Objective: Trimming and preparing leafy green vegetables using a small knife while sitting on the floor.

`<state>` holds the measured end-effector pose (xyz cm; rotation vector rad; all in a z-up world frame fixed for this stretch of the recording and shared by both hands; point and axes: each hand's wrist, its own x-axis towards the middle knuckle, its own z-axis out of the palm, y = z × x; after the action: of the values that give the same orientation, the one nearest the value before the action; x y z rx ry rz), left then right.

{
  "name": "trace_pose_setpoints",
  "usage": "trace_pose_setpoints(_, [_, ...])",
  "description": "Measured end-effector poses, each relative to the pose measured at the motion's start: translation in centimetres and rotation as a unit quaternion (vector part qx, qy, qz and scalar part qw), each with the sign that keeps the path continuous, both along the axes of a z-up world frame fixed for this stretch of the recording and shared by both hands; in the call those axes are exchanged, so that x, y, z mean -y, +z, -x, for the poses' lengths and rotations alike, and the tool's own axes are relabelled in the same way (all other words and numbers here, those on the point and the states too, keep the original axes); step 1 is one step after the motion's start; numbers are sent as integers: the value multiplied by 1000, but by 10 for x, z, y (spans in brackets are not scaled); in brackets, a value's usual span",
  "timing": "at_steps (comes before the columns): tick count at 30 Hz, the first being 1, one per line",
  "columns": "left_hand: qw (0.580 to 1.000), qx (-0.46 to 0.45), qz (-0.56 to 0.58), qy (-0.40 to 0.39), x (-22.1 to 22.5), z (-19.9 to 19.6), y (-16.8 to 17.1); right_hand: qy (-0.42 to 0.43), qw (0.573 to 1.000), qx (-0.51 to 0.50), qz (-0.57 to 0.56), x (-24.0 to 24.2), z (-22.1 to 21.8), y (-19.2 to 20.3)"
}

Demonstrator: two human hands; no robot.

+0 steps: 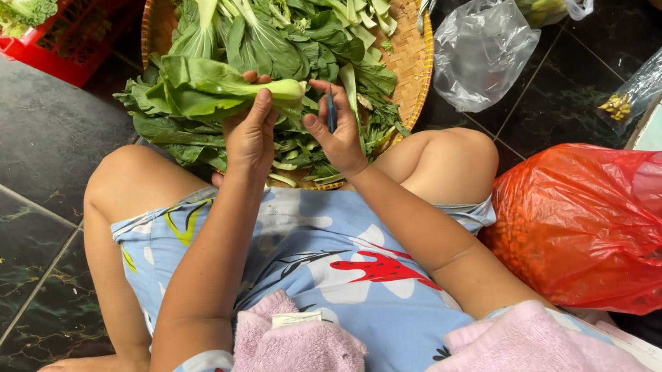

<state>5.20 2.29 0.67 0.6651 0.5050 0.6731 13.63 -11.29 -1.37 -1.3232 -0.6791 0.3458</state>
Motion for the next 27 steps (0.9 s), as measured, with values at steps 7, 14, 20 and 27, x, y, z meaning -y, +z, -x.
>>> trace_pose_setpoints(7, [993, -8, -90, -74, 3, 2, 8, -59, 981, 157, 94, 9, -17, 47])
trace_pose_setpoints(14, [996, -50, -9, -79, -5, -8, -123, -60, 967, 203, 140, 10, -18, 53])
trace_pose_setpoints(20, [994, -57, 3, -91, 5, -2, -59, -73, 927, 297, 216, 12, -10, 64])
trace_pose_setpoints(27, [992, -15, 100, -76, -1, -12, -136, -59, 955, 204, 206, 7, -4, 63])
